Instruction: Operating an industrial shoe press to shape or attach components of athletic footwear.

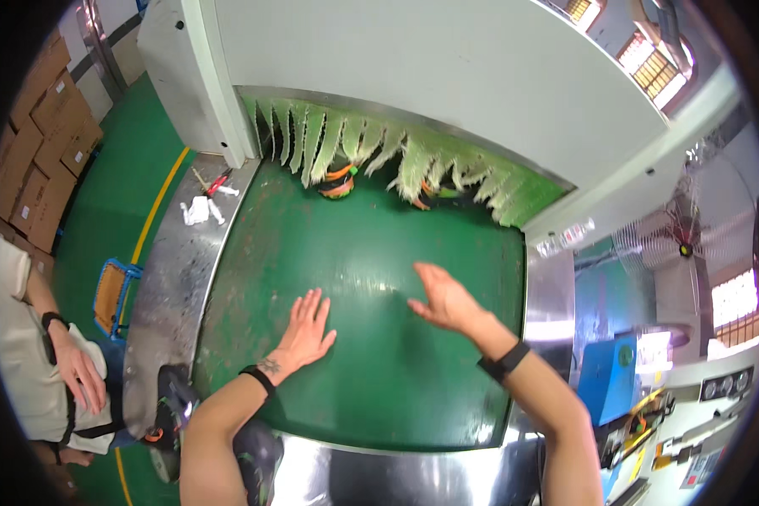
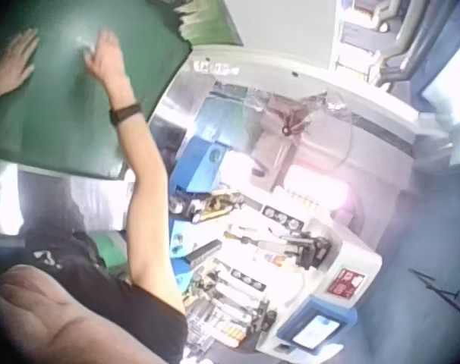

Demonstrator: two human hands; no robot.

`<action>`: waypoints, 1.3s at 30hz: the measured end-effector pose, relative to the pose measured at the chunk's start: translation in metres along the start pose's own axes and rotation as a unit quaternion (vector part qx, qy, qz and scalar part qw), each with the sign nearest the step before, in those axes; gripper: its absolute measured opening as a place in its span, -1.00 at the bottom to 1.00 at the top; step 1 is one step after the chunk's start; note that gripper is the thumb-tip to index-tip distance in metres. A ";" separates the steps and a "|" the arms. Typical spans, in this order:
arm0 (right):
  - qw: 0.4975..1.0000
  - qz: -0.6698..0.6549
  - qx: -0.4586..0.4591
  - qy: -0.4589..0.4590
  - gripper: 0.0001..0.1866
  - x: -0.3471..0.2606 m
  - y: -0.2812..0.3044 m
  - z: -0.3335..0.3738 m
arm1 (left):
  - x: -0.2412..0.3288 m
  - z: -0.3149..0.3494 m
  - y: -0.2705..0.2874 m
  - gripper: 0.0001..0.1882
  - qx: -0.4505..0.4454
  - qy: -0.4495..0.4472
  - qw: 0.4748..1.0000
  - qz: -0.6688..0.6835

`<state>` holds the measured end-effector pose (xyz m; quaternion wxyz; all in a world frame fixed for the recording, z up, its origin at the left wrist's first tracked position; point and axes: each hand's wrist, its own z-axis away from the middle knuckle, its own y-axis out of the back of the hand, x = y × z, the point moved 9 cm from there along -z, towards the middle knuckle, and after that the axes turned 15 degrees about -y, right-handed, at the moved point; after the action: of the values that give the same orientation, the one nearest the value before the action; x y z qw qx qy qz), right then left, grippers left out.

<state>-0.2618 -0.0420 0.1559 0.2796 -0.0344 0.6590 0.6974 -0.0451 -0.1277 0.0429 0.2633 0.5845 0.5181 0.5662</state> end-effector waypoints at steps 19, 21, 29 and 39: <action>0.972 0.186 0.080 -0.117 -0.29 0.079 0.074 0.063 | 0.002 -0.016 -0.024 -0.47 0.051 0.007 0.999 -0.004; 0.944 -0.063 0.149 -0.288 -0.54 0.043 0.092 0.169 | 0.001 -0.004 -0.026 -0.43 0.068 0.100 0.993 0.008; 0.988 0.004 0.028 -0.149 -0.60 -0.130 0.137 0.409 | 0.345 0.097 0.031 -0.09 -0.473 0.221 0.403 0.752; 0.631 -0.672 0.310 -0.231 -0.07 -0.109 0.056 0.600 | 0.421 0.131 0.074 -0.50 -0.187 0.161 0.442 0.863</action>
<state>-0.0020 0.4850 0.3294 0.8080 -0.2169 0.5449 0.0559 0.0249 0.2648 0.2442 -0.3467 0.5645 -0.3385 0.6682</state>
